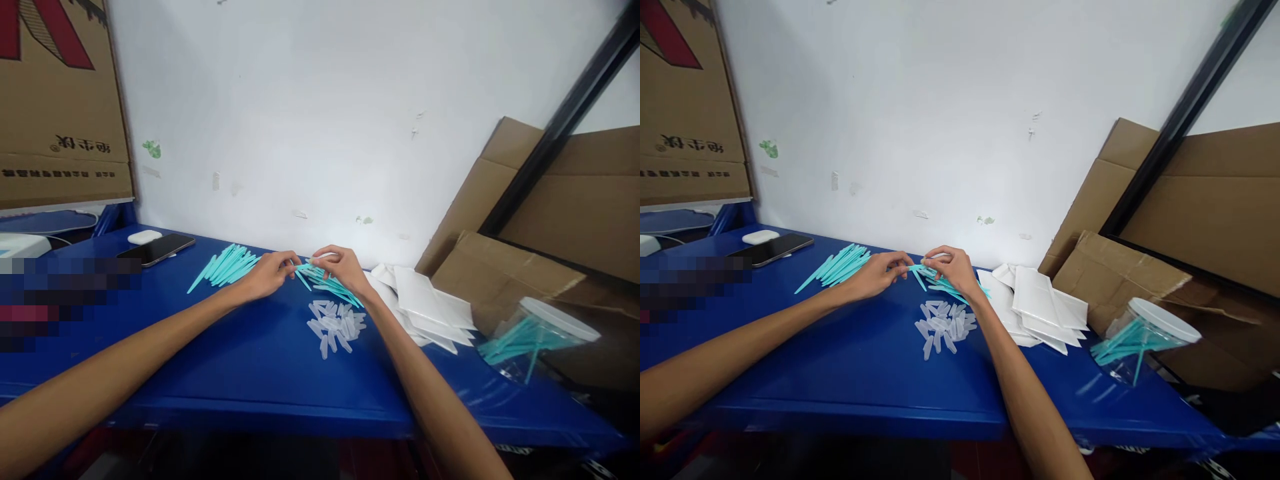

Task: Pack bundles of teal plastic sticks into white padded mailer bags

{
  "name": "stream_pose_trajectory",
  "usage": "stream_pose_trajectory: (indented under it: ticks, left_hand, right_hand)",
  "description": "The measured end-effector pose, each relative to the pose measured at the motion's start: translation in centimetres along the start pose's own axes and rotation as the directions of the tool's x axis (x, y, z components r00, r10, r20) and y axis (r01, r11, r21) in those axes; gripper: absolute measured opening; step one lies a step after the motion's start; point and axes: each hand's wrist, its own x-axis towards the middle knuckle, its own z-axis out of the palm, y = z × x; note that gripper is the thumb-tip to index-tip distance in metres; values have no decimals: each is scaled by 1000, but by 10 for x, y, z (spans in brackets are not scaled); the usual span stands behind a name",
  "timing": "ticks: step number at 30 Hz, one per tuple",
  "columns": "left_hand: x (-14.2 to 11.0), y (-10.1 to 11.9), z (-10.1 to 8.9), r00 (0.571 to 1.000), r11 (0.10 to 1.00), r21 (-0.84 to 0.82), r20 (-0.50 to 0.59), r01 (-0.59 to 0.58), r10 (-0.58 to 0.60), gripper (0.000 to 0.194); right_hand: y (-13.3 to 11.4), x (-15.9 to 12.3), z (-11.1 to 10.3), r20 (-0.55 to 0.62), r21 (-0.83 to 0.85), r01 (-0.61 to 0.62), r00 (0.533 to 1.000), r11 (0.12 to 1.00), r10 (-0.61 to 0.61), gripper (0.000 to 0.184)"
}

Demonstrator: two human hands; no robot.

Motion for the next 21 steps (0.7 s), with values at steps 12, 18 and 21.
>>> stream_pose_trajectory:
  ticks: [12, 18, 21]
  left_hand:
    - [7, -5, 0, 983, 989, -124, -152, 83, -101, 22]
    - [1, 14, 9, 988, 945, -313, -93, 92, -127, 29]
    - [-1, 19, 8, 990, 960, -262, -73, 95, -118, 37]
  right_hand:
    - [3, 1, -14, -301, -48, -3, 954, 999, -12, 60]
    - [3, -1, 9, -50, -99, -12, 999, 995, 7, 44]
    - [1, 1, 15, -59, -108, 10, 998, 994, -16, 44]
